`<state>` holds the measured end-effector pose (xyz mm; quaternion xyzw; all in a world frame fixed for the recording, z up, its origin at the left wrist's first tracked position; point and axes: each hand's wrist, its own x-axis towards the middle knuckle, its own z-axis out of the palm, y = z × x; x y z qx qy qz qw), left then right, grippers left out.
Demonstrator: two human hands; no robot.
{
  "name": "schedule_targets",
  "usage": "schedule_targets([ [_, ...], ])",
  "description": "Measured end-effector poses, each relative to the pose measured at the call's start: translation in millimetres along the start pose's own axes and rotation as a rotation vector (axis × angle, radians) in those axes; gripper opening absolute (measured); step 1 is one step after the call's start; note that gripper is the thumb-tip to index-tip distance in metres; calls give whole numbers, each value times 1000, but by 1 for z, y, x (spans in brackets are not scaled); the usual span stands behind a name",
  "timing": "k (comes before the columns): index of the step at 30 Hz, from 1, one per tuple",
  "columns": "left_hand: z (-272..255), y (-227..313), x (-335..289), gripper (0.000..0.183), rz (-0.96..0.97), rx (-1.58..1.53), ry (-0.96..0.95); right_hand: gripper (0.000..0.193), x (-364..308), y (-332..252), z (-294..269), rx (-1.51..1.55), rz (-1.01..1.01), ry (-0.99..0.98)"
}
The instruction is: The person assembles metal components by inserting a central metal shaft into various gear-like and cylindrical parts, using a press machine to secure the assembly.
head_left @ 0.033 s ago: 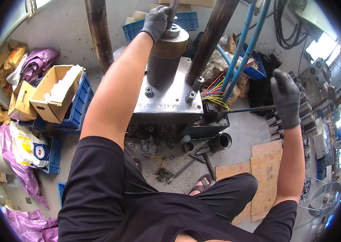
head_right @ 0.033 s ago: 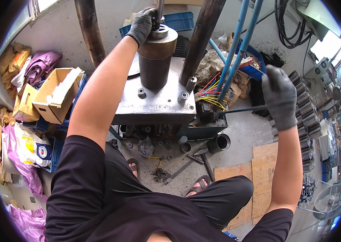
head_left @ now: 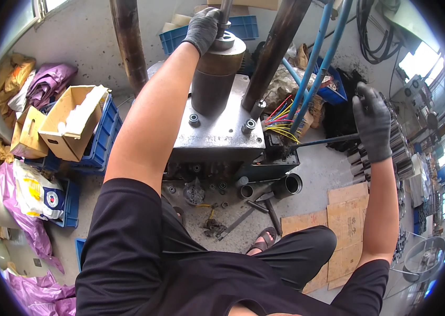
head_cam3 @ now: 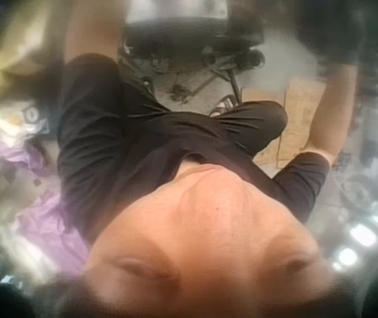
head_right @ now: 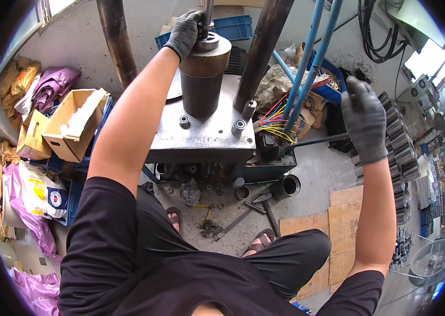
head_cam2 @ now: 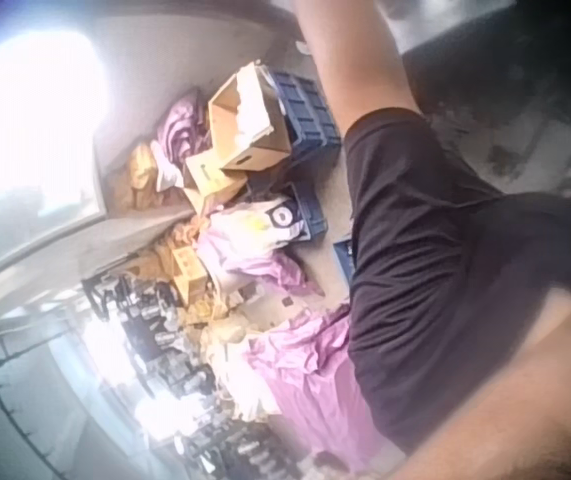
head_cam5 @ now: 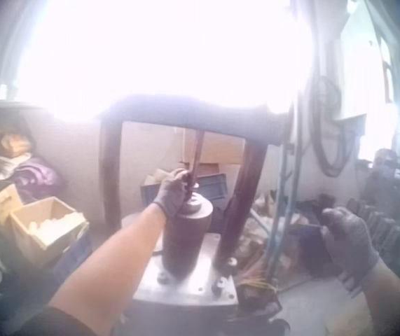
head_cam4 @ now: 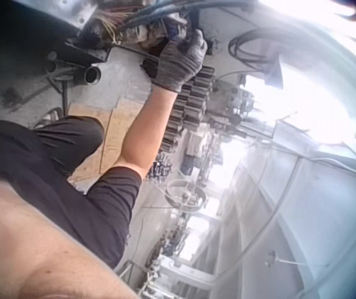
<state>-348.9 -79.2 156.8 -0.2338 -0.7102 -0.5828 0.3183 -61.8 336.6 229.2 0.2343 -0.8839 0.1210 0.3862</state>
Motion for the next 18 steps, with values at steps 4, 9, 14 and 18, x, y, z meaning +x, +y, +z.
schedule_targets([
  [4,-11,0,1,27,24,-51,-15,62,22,-13,13,-156,187,-19],
  [9,-13,11,-9,19,-147,-99,336,66,24,-2,11,-246,266,-64],
  [14,-12,35,-19,31,-92,-13,493,75,27,6,7,-248,235,-203],
  [18,-4,57,-20,47,-172,166,152,71,31,-3,5,-138,372,-260],
])
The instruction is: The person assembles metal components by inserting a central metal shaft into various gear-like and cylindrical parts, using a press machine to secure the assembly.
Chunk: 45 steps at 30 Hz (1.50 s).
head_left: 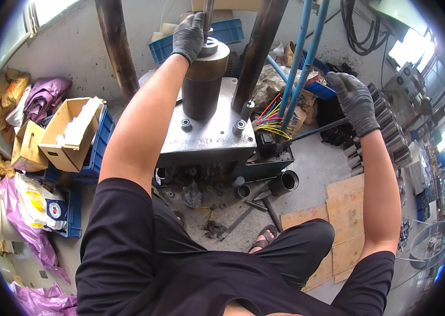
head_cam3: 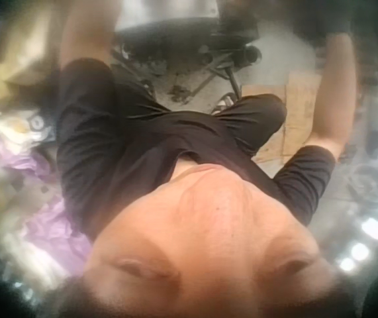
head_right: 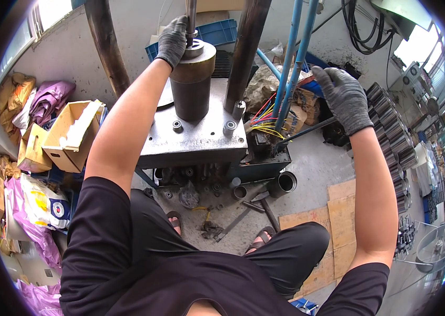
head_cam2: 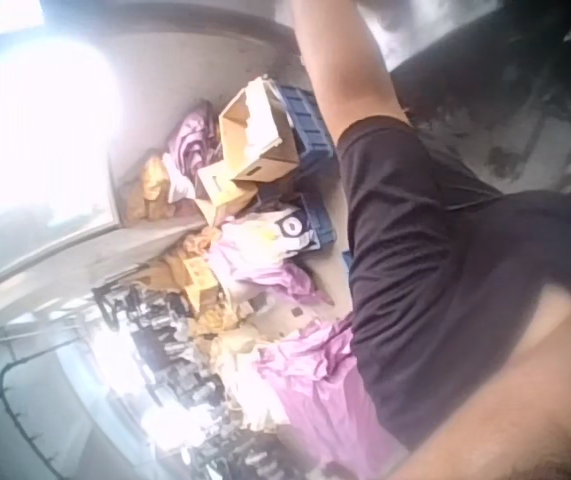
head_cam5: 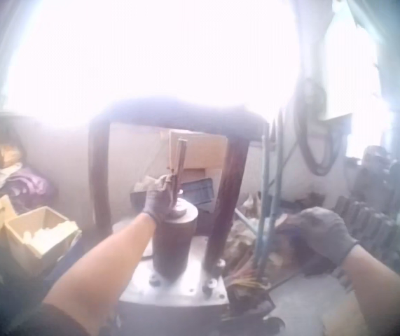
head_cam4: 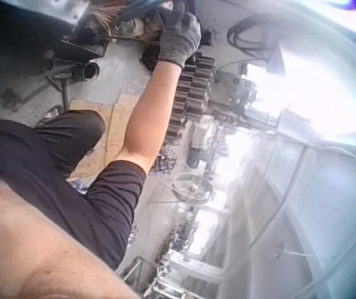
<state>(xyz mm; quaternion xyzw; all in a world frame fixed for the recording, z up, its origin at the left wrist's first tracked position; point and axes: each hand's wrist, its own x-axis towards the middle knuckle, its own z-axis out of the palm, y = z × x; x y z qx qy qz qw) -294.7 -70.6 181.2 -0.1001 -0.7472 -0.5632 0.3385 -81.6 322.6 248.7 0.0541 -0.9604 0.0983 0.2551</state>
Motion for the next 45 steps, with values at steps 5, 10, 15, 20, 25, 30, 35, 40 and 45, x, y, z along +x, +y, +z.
schedule_targets([
  [5,-9,14,-30,35,111,186,180,36,-3,1,4,-118,-101,115],
  [10,-44,-13,-127,15,297,29,260,37,-3,12,8,-348,-236,247],
  [15,-76,-69,-222,25,36,550,-171,44,-5,0,6,-414,-269,222],
  [20,-70,-86,-228,20,-41,814,-533,43,-35,-2,-5,-172,-235,181],
  [25,-66,-98,-229,22,-63,843,-560,34,-95,-11,-19,-109,-347,114],
  [30,-65,-87,-224,29,-120,865,-571,21,-191,-32,-17,-522,-540,-231],
  [35,-75,-92,-223,19,-95,672,-350,22,-205,-98,-11,-173,-618,-21],
  [40,-82,-57,-225,17,-217,95,-206,36,-156,-143,34,394,-659,24],
  [45,-86,28,-213,23,-404,-375,-350,42,-80,-167,101,550,-616,94],
])
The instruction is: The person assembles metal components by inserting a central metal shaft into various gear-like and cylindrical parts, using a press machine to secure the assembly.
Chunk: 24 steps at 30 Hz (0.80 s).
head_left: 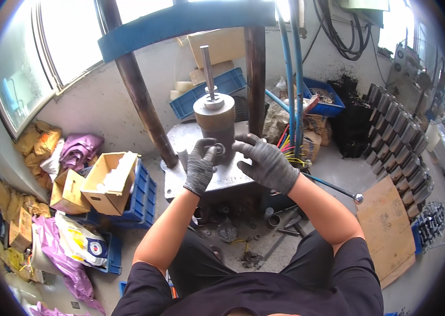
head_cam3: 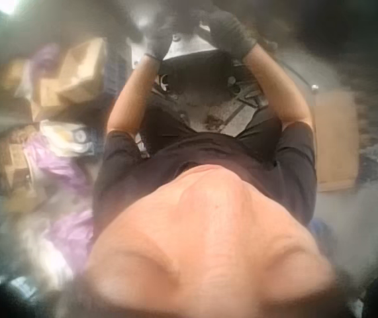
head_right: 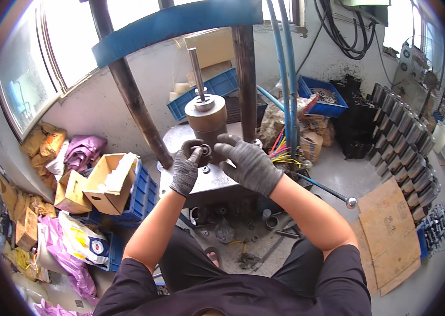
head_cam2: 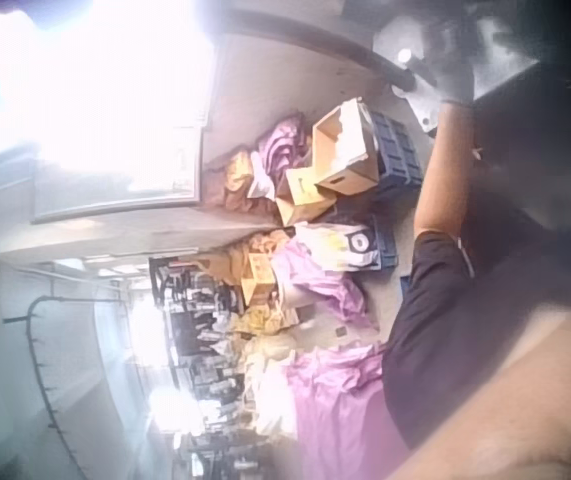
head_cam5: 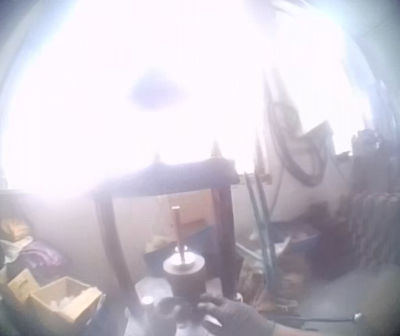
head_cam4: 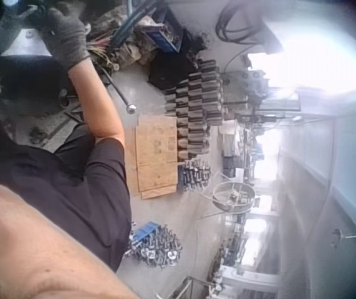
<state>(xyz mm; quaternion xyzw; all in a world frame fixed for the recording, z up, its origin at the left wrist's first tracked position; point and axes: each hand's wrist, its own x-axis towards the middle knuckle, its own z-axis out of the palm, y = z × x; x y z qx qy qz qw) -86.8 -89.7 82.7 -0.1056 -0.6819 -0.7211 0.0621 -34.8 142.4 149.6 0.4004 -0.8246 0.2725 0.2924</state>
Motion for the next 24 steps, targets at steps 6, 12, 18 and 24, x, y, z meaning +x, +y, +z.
schedule_targets([
  [6,11,74,18,40,119,47,-188,34,47,29,27,323,-23,225],
  [12,12,71,108,29,403,117,-2,26,69,76,39,446,113,507],
  [18,23,83,195,24,170,200,247,29,76,121,47,262,245,532],
  [24,15,35,240,32,255,634,267,32,75,144,70,269,272,519],
])
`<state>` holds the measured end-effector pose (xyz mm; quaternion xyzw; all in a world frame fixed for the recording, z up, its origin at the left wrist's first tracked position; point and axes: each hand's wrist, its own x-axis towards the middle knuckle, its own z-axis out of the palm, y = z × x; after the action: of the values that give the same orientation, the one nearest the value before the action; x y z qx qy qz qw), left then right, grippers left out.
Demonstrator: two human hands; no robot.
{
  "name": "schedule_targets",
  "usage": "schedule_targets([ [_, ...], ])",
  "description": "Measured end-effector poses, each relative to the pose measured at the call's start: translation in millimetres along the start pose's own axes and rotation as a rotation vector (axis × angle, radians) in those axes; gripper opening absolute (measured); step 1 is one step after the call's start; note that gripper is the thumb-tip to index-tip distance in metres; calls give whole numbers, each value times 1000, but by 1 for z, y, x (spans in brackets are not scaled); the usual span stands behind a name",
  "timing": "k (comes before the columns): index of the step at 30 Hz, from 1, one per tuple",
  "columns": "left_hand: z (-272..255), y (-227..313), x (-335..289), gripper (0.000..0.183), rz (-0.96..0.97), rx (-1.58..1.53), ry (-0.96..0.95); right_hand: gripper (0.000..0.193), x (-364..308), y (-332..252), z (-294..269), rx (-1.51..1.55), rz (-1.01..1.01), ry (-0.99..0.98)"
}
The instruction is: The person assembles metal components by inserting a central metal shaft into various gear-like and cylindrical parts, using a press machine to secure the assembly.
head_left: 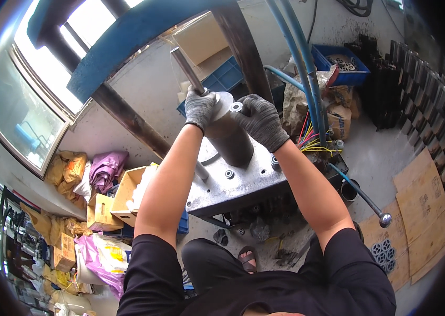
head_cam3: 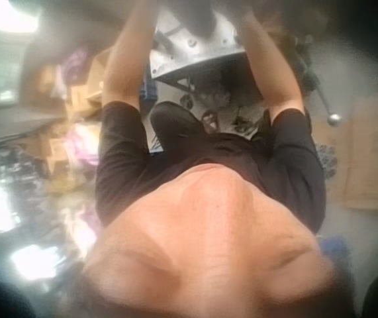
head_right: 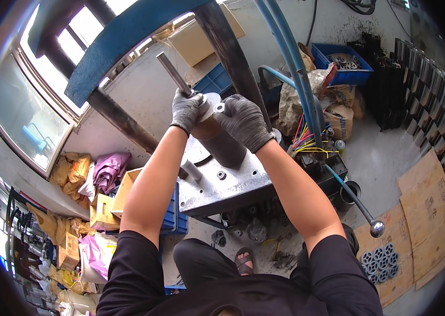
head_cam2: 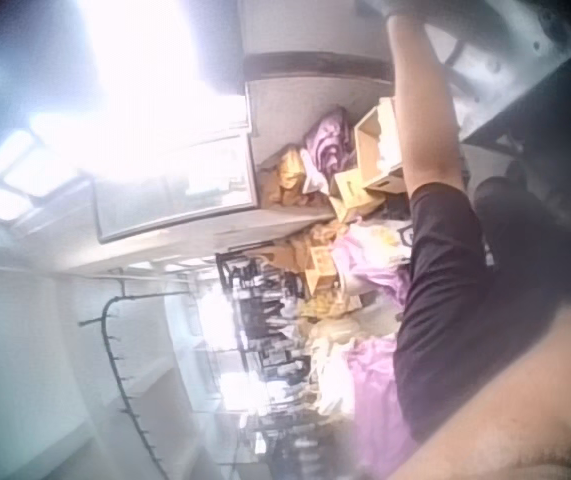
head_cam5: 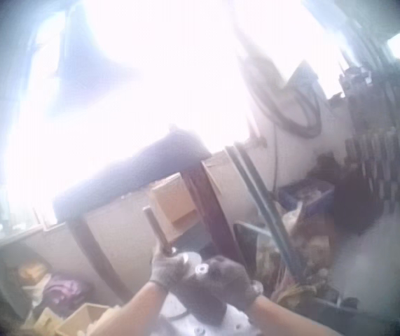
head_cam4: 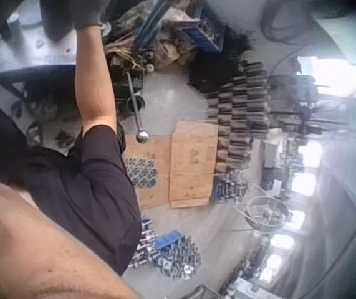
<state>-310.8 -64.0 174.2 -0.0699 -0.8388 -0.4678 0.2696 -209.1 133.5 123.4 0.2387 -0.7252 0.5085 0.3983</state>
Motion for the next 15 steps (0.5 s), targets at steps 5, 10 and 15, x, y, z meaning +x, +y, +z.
schedule_targets([
  [5,3,2,-14,29,24,-110,90,29,-3,5,18,-9,-1,69],
  [10,-15,31,-20,32,98,-641,372,18,-8,1,27,-76,66,-60],
  [15,-31,52,-24,29,23,-861,477,13,-9,-6,14,-124,10,-37],
])
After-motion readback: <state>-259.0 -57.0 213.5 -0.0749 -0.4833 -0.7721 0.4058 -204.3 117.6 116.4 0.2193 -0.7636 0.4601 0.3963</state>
